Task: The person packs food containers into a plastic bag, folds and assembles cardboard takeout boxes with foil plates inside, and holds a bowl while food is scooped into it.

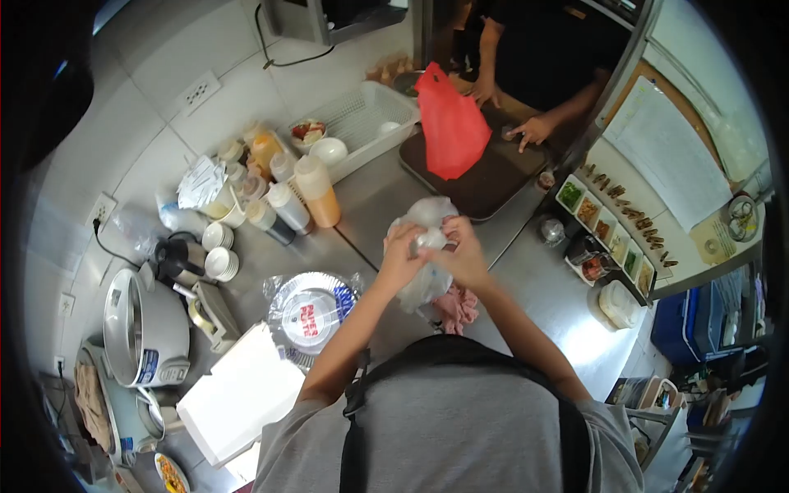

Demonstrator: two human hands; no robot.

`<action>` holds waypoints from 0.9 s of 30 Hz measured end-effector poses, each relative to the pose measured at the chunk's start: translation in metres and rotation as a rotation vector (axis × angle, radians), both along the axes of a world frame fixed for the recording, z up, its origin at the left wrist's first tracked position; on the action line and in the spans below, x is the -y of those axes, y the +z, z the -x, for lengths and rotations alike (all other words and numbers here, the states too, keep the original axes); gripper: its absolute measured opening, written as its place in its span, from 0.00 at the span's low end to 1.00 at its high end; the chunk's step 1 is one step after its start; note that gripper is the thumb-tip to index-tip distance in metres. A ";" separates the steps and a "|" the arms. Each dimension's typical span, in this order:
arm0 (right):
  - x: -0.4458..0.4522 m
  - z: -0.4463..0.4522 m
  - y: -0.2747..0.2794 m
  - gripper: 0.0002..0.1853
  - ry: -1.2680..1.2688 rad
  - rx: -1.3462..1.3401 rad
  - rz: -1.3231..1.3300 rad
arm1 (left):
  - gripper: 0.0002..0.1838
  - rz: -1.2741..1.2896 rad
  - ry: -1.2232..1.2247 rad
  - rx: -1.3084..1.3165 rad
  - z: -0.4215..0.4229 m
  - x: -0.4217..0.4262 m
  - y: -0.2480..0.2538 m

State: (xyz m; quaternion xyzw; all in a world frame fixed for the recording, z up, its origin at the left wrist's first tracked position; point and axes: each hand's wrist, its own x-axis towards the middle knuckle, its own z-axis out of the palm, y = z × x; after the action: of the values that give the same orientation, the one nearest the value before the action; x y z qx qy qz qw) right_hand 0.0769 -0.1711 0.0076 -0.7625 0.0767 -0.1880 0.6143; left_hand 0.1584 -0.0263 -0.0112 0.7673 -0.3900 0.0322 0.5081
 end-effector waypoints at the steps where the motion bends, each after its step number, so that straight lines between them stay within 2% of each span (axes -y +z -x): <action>1: -0.010 0.008 0.019 0.34 0.012 0.017 0.034 | 0.17 0.024 -0.057 -0.067 -0.002 0.002 -0.005; 2: -0.016 0.014 0.034 0.34 0.015 0.037 0.072 | 0.18 0.049 -0.124 -0.130 -0.001 0.003 -0.008; 3: -0.016 0.013 0.032 0.26 0.051 0.061 0.047 | 0.18 0.068 -0.181 -0.193 0.000 0.005 -0.013; 6: -0.016 0.010 0.023 0.17 0.042 0.100 0.203 | 0.17 0.088 -0.304 -0.401 -0.007 -0.004 -0.013; 9: -0.004 0.014 0.008 0.11 -0.106 -0.043 0.082 | 0.12 0.321 -0.255 -0.642 0.000 -0.001 0.007; 10: -0.001 0.015 0.003 0.10 -0.106 -0.082 -0.115 | 0.11 0.406 -0.254 -0.700 0.001 -0.002 0.011; 12: 0.000 0.014 0.001 0.10 -0.085 -0.160 -0.509 | 0.09 0.208 -0.110 -0.239 -0.003 -0.004 0.024; 13: 0.007 0.015 -0.002 0.10 0.054 -0.223 -0.707 | 0.08 0.111 -0.047 -0.009 -0.006 -0.001 0.031; 15: 0.024 0.021 -0.003 0.10 0.327 -0.341 -1.099 | 0.08 0.162 0.025 -0.085 -0.020 0.000 0.058; 16: 0.024 0.028 0.003 0.11 0.278 -0.401 -0.927 | 0.07 0.185 0.066 -0.121 -0.027 -0.003 0.073; 18: 0.012 0.040 0.053 0.14 0.193 -0.502 -0.564 | 0.07 0.141 -0.079 -0.059 -0.035 -0.006 0.104; 21: 0.000 0.042 0.067 0.25 -0.130 0.090 0.452 | 0.07 0.077 -0.281 0.038 -0.031 0.000 0.161; 23: -0.003 0.036 0.078 0.28 -0.201 0.175 0.736 | 0.08 0.105 -0.414 0.136 -0.024 0.006 0.188; 24: -0.006 0.031 0.081 0.31 -0.237 0.225 0.876 | 0.08 0.129 -0.396 0.131 -0.025 0.011 0.193; 25: -0.014 0.031 0.067 0.33 -0.095 0.114 0.831 | 0.07 0.156 -0.381 0.124 -0.027 0.017 0.196; 27: -0.050 0.041 0.033 0.33 0.440 -0.292 0.493 | 0.06 0.190 -0.270 0.160 -0.035 0.024 0.199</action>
State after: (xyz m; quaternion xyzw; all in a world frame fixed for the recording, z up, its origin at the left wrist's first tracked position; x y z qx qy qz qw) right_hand 0.0364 -0.1214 0.0403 -0.9048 -0.0497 0.0467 0.4203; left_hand 0.1936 -0.0502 0.1881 0.6515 -0.5239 0.0612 0.5453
